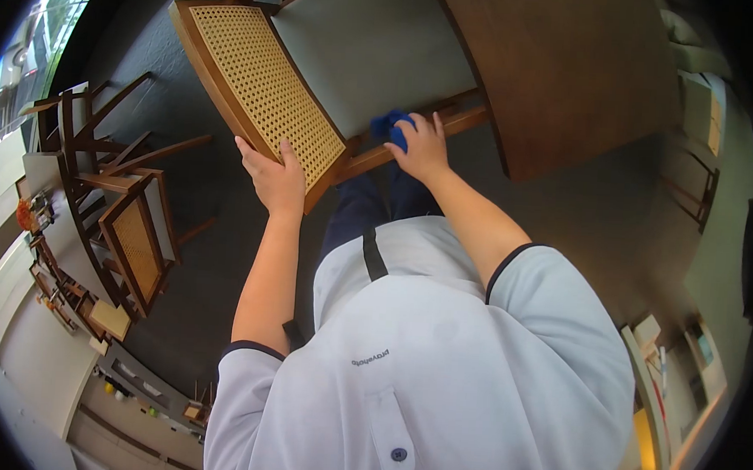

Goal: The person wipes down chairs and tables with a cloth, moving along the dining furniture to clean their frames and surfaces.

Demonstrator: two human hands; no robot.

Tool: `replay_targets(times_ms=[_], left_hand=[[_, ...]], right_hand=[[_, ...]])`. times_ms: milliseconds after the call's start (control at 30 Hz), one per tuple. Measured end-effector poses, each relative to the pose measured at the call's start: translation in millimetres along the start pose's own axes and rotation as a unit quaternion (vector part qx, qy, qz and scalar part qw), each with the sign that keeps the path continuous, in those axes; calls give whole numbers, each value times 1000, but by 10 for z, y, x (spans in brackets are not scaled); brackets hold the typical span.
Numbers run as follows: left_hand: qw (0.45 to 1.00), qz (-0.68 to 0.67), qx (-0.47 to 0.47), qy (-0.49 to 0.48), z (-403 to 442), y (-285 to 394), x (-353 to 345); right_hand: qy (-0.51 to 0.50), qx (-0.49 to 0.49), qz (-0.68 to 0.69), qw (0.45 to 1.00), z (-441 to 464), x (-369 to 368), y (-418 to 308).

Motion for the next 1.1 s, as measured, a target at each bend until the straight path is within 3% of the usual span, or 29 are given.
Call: replay_targets(times_ms=[167,233,300,400,500,600,700,867,967,1067,1100], left_hand=[[998,-3,46,-41,-17,3,25],[998,0,51,-40,-11,4,18],[998,-1,51,-37,-5,14,18],[998,-1,56,-38,-8,12,36],[1000,4,29,-11,7,-22,2],[1000,4,17,6,11,-17,21],[1000,5,14,13,13,-23,16],[1000,-9,23,10,28,-55,8],[986,51,-82,135,-8,-5,32],[942,173,-231,174,-269,340,71],[948,143,-262,107,-359,422,-18]], right_hand=[[-245,-82,-58,964,239,-143,375],[-336,-164,-94,923,393,-44,746],[-377,-311,-20,872,445,146,1125],[-312,-258,-177,897,473,92,1388],[-318,-271,-173,892,493,-52,1288],[-429,-268,-152,849,520,-382,1161],[-477,-143,-212,841,588,-604,920],[-430,-185,-44,883,541,-628,719],[-402,-222,-21,888,504,-397,835],[-382,-236,-44,892,508,-141,932],[-375,-241,-54,894,495,-76,947]])
Point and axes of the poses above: each hand's wrist, its own z-axis towards the middle knuckle, its own x-axis out of the back of the hand, y = z × x, the point moved 7 cm from there along z, towards the middle knuckle, and after that the axes turned 13 degrees about x, right-handed, at the moved point
